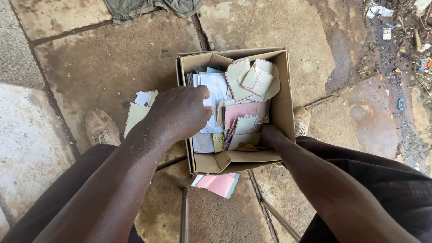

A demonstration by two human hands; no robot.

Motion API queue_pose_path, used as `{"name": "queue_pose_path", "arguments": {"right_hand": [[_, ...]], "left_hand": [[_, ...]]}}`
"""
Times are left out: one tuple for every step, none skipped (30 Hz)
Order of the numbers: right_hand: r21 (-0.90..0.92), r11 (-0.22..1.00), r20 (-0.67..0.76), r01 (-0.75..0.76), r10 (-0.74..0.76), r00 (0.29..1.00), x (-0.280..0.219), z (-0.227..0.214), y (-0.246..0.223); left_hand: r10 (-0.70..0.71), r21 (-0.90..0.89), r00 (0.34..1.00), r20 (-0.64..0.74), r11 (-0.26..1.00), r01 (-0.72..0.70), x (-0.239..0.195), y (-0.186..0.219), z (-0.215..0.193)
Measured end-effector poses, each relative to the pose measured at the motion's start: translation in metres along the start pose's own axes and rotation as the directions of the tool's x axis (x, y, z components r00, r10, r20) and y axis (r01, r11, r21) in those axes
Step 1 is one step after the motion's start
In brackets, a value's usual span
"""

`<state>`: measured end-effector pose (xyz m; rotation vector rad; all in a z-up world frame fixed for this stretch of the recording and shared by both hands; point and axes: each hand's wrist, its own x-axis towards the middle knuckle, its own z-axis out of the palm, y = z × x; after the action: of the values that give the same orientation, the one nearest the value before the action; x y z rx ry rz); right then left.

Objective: Sorting through a box of envelopes and small photographs, inspecting each item before placing it back or in a stack.

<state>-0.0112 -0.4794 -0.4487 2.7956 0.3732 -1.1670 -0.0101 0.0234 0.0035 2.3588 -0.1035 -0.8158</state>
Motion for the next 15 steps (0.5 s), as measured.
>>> {"name": "queue_pose_path", "arguments": {"right_hand": [[0.001,1.000,0.002,-0.002,0.002,1.000,-0.007,0.001,-0.005],[-0.009,0.999,0.021,-0.033,0.033,0.999,-0.014,0.002,-0.010],[-0.018,0.998,0.035,-0.053,0.054,0.998,-0.013,0.000,-0.020],[-0.016,0.999,0.031,-0.044,0.044,0.999,-0.021,-0.015,-0.035],[-0.076,0.995,0.016,-0.071,0.072,0.997,-0.044,-0.025,-0.043],[-0.135,0.986,0.000,-0.098,0.099,0.995,-0.066,-0.035,-0.050],[-0.140,0.984,-0.002,-0.109,0.110,0.994,-0.061,-0.073,-0.047],[-0.091,0.992,0.239,-0.085,0.105,0.965,-0.055,-0.111,-0.045],[-0.033,0.998,0.457,-0.057,0.066,0.887,-0.037,-0.153,-0.053],[-0.036,0.998,0.447,-0.046,0.057,0.893,-0.023,-0.184,-0.057],[0.132,0.987,0.445,-0.095,0.026,0.895,-0.016,-0.209,-0.061],[0.296,0.945,0.439,-0.140,-0.004,0.899,-0.010,-0.234,-0.065],[0.297,0.945,0.438,-0.136,-0.009,0.899,-0.025,-0.257,-0.085],[0.491,0.866,0.335,-0.093,-0.089,0.938,-0.040,-0.280,-0.106],[0.658,0.752,0.205,-0.024,-0.148,0.967,-0.051,-0.309,-0.126]], "left_hand": [[0.001,0.000,1.000,0.002,1.000,-0.001,0.002,0.000,0.003],[0.012,-0.017,1.000,-0.019,1.000,-0.013,0.005,-0.001,0.006],[0.016,-0.028,0.999,-0.049,0.999,-0.017,0.006,-0.003,0.007],[0.009,-0.023,0.998,-0.055,1.000,-0.010,0.005,-0.004,0.003],[0.024,-0.026,0.998,-0.049,0.999,-0.025,0.004,-0.002,0.005],[0.040,-0.029,0.998,-0.043,0.999,-0.041,0.002,0.001,0.006],[0.051,-0.034,0.998,-0.043,0.998,-0.052,0.004,0.000,0.009],[0.058,-0.025,0.997,-0.043,0.998,-0.059,0.007,0.000,0.011],[0.048,-0.006,0.997,-0.057,0.999,-0.049,0.007,-0.005,0.010],[0.043,-0.001,0.997,-0.071,0.999,-0.043,0.009,-0.005,0.007],[0.050,-0.010,0.997,-0.060,0.999,-0.050,0.009,-0.005,0.007],[0.057,-0.019,0.997,-0.049,0.998,-0.058,0.008,-0.006,0.007],[0.053,-0.017,0.997,-0.050,0.998,-0.054,0.007,-0.006,0.009],[0.064,-0.011,0.996,-0.058,0.998,-0.065,0.006,-0.006,0.010],[0.076,-0.002,0.994,-0.076,0.997,-0.077,0.008,-0.007,0.009]]}}
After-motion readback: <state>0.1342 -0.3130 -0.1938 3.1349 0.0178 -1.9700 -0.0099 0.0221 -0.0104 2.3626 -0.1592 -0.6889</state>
